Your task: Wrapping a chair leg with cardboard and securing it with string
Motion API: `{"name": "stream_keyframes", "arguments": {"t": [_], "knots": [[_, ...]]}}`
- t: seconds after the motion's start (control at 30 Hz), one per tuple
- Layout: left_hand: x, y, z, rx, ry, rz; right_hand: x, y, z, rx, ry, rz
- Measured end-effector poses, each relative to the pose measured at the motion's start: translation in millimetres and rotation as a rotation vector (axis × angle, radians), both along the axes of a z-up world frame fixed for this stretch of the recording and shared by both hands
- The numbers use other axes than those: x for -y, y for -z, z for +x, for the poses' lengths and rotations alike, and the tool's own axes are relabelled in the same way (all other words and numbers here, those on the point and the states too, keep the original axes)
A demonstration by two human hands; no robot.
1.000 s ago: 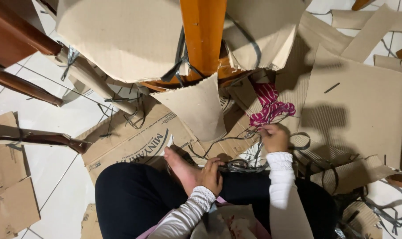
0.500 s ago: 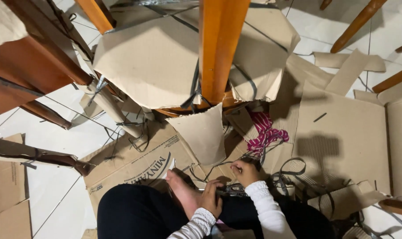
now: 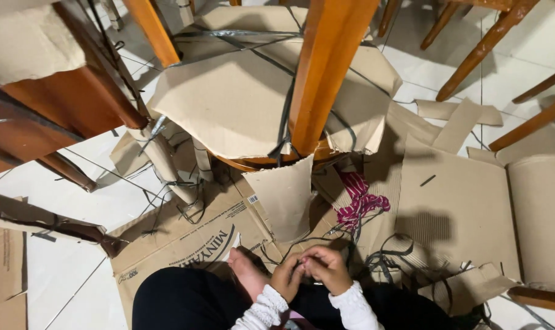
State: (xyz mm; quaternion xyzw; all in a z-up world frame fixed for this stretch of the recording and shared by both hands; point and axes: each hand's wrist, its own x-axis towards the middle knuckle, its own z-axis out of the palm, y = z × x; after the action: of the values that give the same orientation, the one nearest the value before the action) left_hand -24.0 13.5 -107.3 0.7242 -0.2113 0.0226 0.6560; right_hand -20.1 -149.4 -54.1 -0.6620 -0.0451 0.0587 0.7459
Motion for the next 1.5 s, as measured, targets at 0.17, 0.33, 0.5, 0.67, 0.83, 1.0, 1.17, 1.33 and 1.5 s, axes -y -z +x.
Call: {"name": "stream_keyframes", "arguments": {"t": [0.17,0.33,0.5,0.67,0.83,1.0,1.17,1.33,1.5], "knots": [[-39,-16,7,0.039,-0.035,0.036,12,-39,-4,-0.019,0.102,-0.200],[-72,-91,12,0.080,-0.155,-0.009,19,-42,-12,-0.012,0.083,-0.306],[-88,-157,18,0.043,-0.336,-0.116,23,-79,-13,-0.039,0.111,-0.517],[-97,-188,33,0.106,-0.366,-0.214,32,-95,-5,0.114,0.127,-0.510],[-91,-180,39,0.014,-0.294,-0.534,8,-86,-5,0.290,0.063,-0.056],[-69,-179,12,-0.087,-0.054,-0.198,-34,-88,-16,0.172,0.319,-0.124],[-57,-166,-4,-0.123,-0.077,-0.372,-56,-87,-23,0.177,0.318,-0.101],[-64,-162,-9,-0.127,-0.057,-0.458,-76,-100,-34,0.123,0.327,-0.055],[-77,-169,-14,-0.188,-0.015,-0.588,-85,-110,-41,0.068,0.304,-0.183]]}}
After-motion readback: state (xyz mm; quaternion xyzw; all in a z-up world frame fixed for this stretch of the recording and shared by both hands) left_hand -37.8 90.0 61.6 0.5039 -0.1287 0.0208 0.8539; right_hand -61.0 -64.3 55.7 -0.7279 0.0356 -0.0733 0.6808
